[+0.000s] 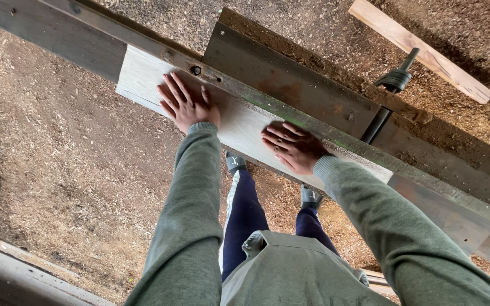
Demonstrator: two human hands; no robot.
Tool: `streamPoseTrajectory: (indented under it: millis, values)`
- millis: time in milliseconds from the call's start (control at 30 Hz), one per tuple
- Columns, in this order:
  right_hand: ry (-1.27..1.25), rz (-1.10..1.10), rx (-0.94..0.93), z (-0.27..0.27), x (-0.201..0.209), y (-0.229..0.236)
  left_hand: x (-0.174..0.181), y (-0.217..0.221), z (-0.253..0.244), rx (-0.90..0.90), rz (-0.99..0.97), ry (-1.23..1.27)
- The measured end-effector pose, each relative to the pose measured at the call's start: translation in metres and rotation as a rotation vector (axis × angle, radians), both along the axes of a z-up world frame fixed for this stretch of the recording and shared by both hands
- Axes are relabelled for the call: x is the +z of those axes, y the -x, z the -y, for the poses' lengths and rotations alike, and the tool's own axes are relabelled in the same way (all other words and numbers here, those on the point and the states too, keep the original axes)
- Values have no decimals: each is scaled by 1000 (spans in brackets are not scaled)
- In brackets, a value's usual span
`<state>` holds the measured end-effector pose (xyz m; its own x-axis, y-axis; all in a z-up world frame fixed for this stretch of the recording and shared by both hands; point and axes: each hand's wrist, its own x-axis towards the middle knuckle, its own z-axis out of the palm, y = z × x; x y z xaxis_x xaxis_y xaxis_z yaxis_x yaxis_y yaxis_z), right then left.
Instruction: The person sands a wooden plank using a stationary planer, repeatedly running the plank across the machine's surface by hand, then turning the plank over and repeating the sanding action on the other side.
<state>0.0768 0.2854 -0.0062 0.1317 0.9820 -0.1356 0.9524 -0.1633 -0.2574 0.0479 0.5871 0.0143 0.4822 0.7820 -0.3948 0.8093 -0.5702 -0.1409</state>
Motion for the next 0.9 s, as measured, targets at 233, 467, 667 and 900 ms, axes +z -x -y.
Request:
streamPoseTrajectory:
  millis: [233, 467, 667, 900]
  values:
    - [29, -1, -3, -7, 1, 0, 2, 0, -5, 0, 11, -7]
    - [-13, 10, -13, -13, -2, 1, 8, -3, -9, 23, 26, 9]
    - [-17, -4, -19, -17, -5, 1, 7, -1, -13, 26, 48, 9]
    - [-19, -7, -12, -24, -3, 0, 5, -2, -22, 9, 39, 2]
